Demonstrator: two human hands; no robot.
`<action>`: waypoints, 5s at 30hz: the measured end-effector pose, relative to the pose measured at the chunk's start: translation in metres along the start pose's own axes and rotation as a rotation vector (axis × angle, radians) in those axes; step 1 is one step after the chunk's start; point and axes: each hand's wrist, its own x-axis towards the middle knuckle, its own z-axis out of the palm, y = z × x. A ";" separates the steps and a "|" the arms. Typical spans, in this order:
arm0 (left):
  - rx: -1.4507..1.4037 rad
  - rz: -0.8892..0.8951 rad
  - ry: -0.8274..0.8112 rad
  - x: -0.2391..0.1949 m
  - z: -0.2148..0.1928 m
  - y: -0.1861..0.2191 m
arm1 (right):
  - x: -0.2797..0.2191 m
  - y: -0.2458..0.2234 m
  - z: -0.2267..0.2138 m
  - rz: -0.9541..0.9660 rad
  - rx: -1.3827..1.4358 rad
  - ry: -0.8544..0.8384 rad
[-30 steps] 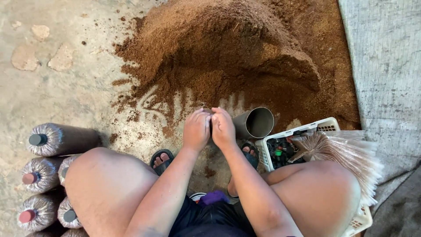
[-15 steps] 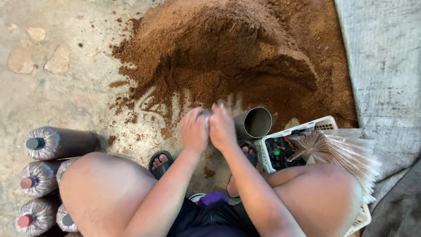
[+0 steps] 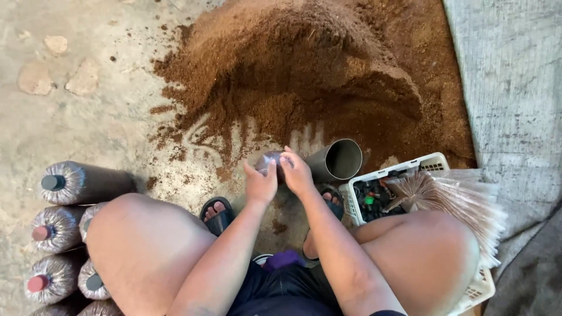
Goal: The person scoops brown granular material from a large pile on the floor into a clear plastic bottle. They then secure the bottle with a black cap and place it with other filled bottles.
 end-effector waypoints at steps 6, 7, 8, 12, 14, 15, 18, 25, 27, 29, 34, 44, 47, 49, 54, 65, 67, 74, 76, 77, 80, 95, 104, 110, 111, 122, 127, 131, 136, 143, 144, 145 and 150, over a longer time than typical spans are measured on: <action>-0.119 -0.064 -0.088 0.026 -0.001 0.000 | 0.005 -0.002 -0.020 0.284 -0.063 -0.042; -0.118 -0.063 -0.091 0.033 -0.002 -0.004 | 0.003 -0.004 -0.023 0.286 -0.063 -0.039; -0.123 -0.049 -0.087 0.041 -0.002 -0.007 | 0.002 -0.006 -0.026 0.312 -0.036 -0.065; -0.025 -0.009 -0.156 0.084 0.008 -0.038 | -0.014 -0.040 -0.040 0.381 -0.027 -0.141; 0.013 -0.006 -0.186 0.066 -0.006 -0.019 | -0.026 -0.081 -0.056 0.359 -0.122 -0.184; 0.051 -0.006 -0.218 0.057 -0.013 -0.010 | -0.033 -0.102 -0.064 0.339 -0.218 -0.229; 0.156 0.009 -0.269 0.040 -0.026 -0.003 | -0.031 -0.097 -0.058 0.230 -0.410 -0.250; 0.354 0.084 -0.360 -0.020 -0.058 0.041 | -0.030 -0.102 -0.048 0.160 -0.647 -0.226; 0.278 0.127 -0.321 -0.033 -0.063 0.050 | -0.037 -0.115 -0.052 0.168 -0.622 -0.107; 0.321 0.156 -0.296 -0.033 -0.071 0.052 | -0.031 -0.101 -0.057 0.189 -0.622 -0.072; 0.454 0.198 -0.227 -0.033 -0.080 0.063 | -0.030 -0.080 -0.071 0.268 -0.587 -0.019; 0.603 0.408 -0.174 -0.017 -0.070 0.047 | -0.027 -0.097 -0.074 0.182 -0.416 -0.207; 0.674 0.526 -0.232 -0.057 -0.094 0.081 | -0.028 -0.128 -0.075 0.109 -0.296 -0.254; 0.717 0.518 -0.302 -0.075 -0.101 0.094 | -0.022 -0.132 -0.071 0.078 -0.252 -0.282; 0.947 0.726 -0.190 -0.046 -0.073 0.054 | -0.006 -0.111 -0.056 -0.023 -0.238 -0.247; 0.521 0.990 -0.119 0.040 -0.030 -0.009 | -0.004 -0.075 -0.061 -0.102 -0.133 -0.329; 0.508 0.999 -0.103 0.052 -0.020 -0.021 | -0.005 -0.067 -0.061 -0.108 -0.122 -0.328; 0.396 0.850 -0.100 0.063 -0.016 -0.029 | -0.007 -0.030 -0.067 -0.123 0.218 -0.328; 0.357 0.826 -0.114 0.055 -0.021 -0.022 | -0.010 -0.034 -0.069 0.018 0.315 -0.348; 0.353 0.824 -0.110 0.057 -0.019 -0.023 | -0.009 -0.033 -0.068 -0.004 0.159 -0.344; 0.347 0.823 -0.105 0.059 -0.016 -0.026 | -0.006 -0.023 -0.055 -0.047 -0.036 -0.326; 0.380 1.056 0.012 0.058 -0.009 -0.037 | -0.009 0.001 -0.023 -0.081 0.139 -0.114; 0.125 0.415 -0.072 -0.024 -0.060 0.039 | -0.012 0.015 -0.004 -0.077 0.327 -0.009; 0.453 0.525 -0.230 -0.006 -0.045 0.023 | -0.010 0.016 0.003 -0.144 0.225 -0.009; 0.552 0.653 -0.161 0.002 -0.040 0.012 | -0.011 0.010 0.003 -0.162 0.121 0.000; 0.387 0.733 0.097 -0.019 -0.025 0.052 | 0.004 -0.036 -0.006 -0.372 -0.067 0.177; 0.286 0.900 0.169 -0.033 -0.040 0.092 | -0.016 -0.123 -0.065 -0.494 -0.031 0.269; 0.292 1.119 0.252 -0.084 -0.082 0.141 | -0.047 -0.183 -0.102 -0.620 -0.084 0.393; 0.287 1.095 0.199 -0.013 -0.035 0.085 | -0.006 -0.084 -0.048 -0.582 -0.139 0.441; 0.722 0.762 0.018 0.009 -0.018 0.042 | 0.001 -0.046 -0.018 -0.128 -0.393 0.012; 0.715 0.791 0.020 0.013 -0.013 0.032 | -0.001 -0.044 -0.018 -0.101 -0.421 -0.004; 0.718 0.785 0.006 0.004 -0.010 0.020 | -0.013 -0.031 -0.010 -0.087 -0.419 -0.009; 0.504 0.803 0.164 0.013 -0.003 0.025 | 0.008 -0.011 0.004 -0.146 -0.185 0.078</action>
